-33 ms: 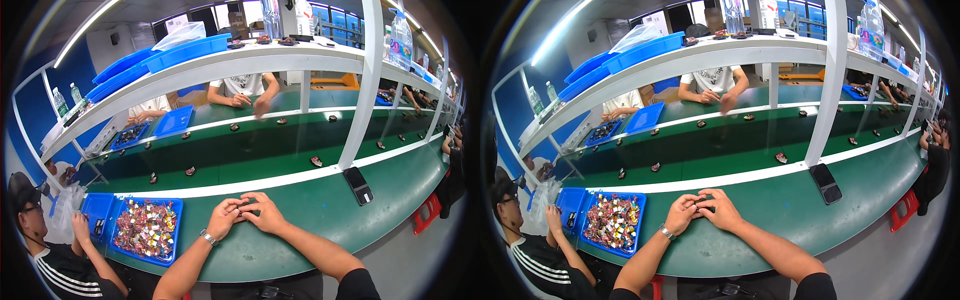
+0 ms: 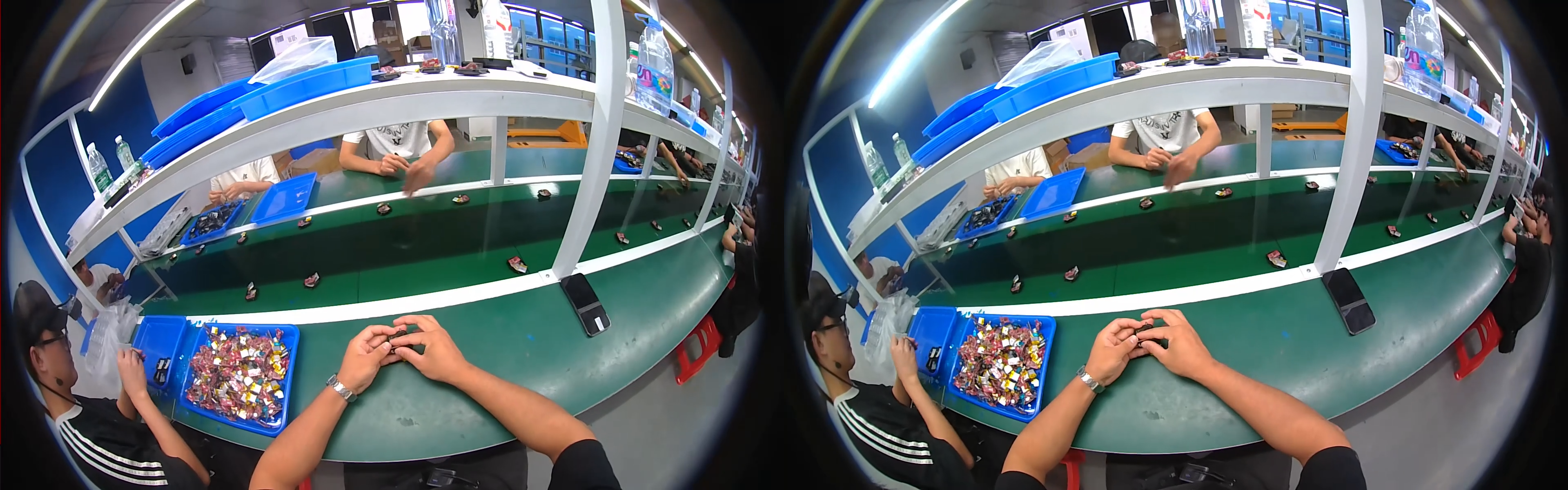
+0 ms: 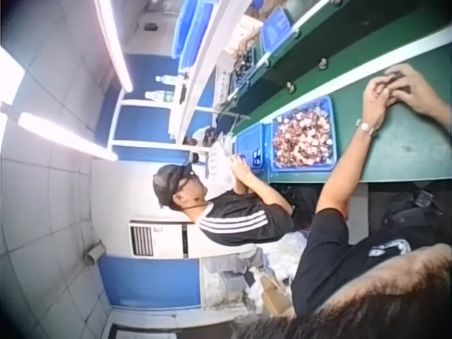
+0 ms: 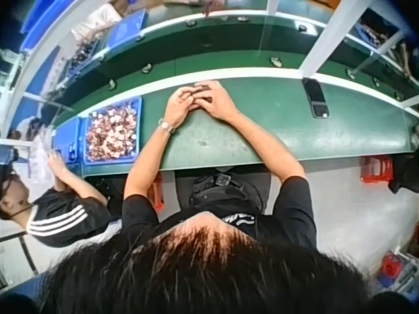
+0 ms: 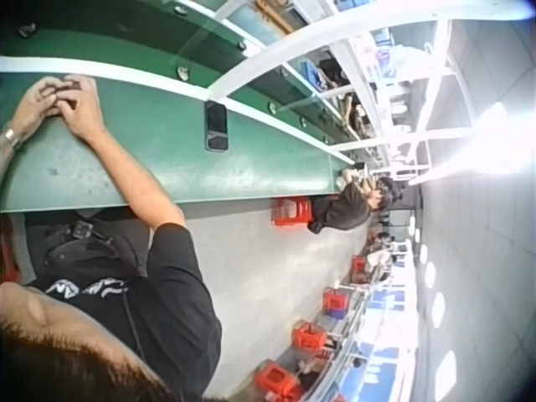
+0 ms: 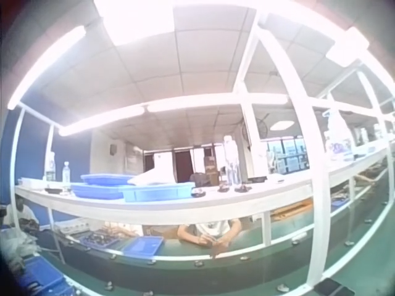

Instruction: Assembling and inspecting small character pins on a factory assembly line.

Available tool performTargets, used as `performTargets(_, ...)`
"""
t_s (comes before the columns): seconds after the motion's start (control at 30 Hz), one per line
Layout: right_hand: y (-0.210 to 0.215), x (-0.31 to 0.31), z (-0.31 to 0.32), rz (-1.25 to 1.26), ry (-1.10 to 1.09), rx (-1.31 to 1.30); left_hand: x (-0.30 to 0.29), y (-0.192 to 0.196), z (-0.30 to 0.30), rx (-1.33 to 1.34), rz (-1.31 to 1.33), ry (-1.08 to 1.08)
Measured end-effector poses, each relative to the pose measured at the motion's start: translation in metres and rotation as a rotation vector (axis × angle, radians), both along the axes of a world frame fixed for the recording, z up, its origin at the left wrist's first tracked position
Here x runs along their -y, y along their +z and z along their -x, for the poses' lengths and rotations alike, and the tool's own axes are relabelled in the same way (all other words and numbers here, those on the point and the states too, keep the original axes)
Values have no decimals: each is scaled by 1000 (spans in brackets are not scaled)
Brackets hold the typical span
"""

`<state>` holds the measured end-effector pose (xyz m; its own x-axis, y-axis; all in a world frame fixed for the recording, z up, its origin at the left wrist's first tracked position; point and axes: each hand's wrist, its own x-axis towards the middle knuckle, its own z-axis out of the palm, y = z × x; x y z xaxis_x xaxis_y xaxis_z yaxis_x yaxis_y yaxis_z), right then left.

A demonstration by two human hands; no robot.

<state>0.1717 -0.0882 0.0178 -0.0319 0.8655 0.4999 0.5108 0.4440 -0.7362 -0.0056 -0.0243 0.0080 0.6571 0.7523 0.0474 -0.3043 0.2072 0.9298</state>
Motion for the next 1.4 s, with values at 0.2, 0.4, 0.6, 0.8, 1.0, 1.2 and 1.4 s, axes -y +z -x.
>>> performTargets(0.2, -4, -3, 1, -20, 18, -3, -1, -5, 2, 42, -9, 47)
performTargets(0.4, 3, -6, -4, -34, 6, 22, 0, 0, -4, -8, -43, 55)
performTargets(0.6, 8, 1, 2, -110, -48, 65, 2, 2, -2, 52, 1, 28)
performTargets(0.8, 10, -4, 4, -270, -159, 155, -2, 0, -3, 25, 4, 20)
performTargets(1.0, 10, 2, 11, -343, -194, 274, -1, 2, 0, 29, 37, 32)
performTargets(1.2, 7, 3, 16, -355, -238, 340, -2, 3, -3, -7, 25, 44)
performTargets(1.4, 7, 2, 20, -423, -290, 471, 1, 4, -4, -57, 10, 57)
